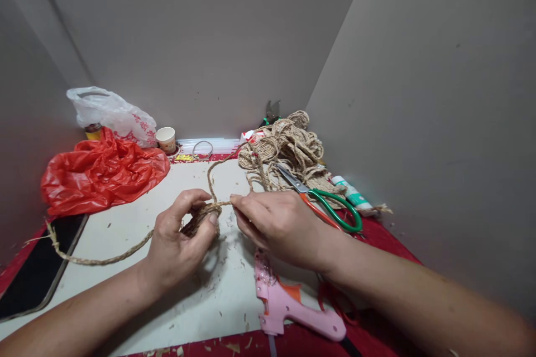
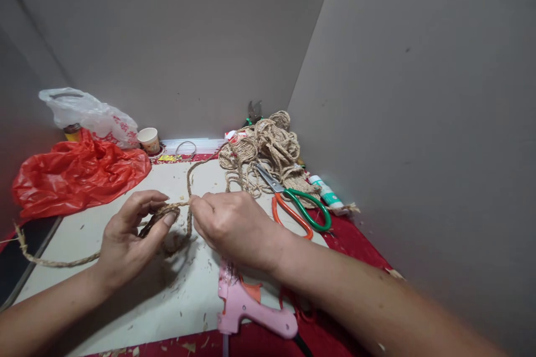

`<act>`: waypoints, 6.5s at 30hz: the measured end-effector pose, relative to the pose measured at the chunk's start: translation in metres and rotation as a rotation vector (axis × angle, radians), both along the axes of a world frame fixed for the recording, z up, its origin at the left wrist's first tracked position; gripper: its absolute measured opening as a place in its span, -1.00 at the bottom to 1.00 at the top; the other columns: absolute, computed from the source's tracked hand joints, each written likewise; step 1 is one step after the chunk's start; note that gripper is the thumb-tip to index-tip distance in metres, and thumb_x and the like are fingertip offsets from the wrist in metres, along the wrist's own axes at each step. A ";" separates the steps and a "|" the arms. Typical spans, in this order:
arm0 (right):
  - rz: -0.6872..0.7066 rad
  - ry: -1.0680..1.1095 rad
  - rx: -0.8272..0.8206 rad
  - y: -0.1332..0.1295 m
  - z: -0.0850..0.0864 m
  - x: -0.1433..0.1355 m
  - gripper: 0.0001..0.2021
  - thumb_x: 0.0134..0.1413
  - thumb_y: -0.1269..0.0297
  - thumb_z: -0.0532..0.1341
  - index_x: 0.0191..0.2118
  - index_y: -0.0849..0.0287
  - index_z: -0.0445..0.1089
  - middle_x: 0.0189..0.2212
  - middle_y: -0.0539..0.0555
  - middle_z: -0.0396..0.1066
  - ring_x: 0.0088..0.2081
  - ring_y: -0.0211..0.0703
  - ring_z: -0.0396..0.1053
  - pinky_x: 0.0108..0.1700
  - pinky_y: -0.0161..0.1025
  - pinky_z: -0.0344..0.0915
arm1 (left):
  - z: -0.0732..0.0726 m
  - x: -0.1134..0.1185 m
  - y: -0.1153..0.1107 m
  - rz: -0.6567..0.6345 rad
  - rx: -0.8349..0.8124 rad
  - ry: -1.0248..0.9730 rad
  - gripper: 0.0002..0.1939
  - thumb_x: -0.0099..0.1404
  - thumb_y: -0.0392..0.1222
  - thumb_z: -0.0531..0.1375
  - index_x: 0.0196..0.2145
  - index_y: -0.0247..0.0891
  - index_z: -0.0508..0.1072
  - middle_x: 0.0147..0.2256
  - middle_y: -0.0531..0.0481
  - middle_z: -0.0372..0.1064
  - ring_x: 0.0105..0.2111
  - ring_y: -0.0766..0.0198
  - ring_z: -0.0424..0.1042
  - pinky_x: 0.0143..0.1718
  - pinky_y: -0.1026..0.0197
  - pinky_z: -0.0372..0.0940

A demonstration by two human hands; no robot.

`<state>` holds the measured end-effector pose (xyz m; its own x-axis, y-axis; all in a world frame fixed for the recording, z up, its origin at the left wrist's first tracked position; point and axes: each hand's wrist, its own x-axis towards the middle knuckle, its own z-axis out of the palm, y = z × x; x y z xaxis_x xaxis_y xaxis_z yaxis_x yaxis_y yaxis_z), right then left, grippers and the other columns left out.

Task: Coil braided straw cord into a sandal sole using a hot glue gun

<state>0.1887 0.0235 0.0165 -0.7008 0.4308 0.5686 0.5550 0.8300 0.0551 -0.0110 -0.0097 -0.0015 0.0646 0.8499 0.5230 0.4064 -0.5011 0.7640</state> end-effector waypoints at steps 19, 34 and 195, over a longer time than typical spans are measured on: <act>0.019 0.264 -0.124 -0.010 -0.008 -0.011 -0.82 0.23 0.43 0.10 -0.20 0.37 0.43 -0.46 0.09 0.54 -0.49 -0.21 0.49 -0.44 -0.31 0.34 | 0.014 0.004 0.010 0.157 -0.134 -0.305 -0.92 0.14 -0.28 0.29 -0.36 -0.23 0.48 -0.42 0.07 0.43 -0.41 0.36 0.37 -0.35 0.33 0.29; -0.033 -0.012 0.013 -0.010 -0.013 -0.033 -0.83 0.19 0.48 0.10 -0.42 0.25 0.35 -0.60 0.00 0.38 -0.58 -0.19 0.39 -0.60 -0.24 0.17 | 0.012 0.003 0.013 0.152 -0.315 -0.546 -0.89 0.09 -0.27 0.31 -0.38 -0.22 0.46 -0.53 0.15 0.32 -0.54 0.44 0.21 -0.52 0.40 0.13; 0.092 0.565 -0.841 -0.026 -0.018 -0.015 -0.56 0.17 0.37 0.10 0.16 0.37 0.27 -0.43 0.07 0.50 -0.52 -0.29 0.36 -0.45 -0.36 0.30 | 0.012 0.002 0.021 -0.245 -0.657 -0.796 -0.88 0.08 -0.30 0.36 -0.35 -0.32 0.57 -0.45 0.02 0.49 -0.55 0.42 0.35 -0.46 0.40 0.30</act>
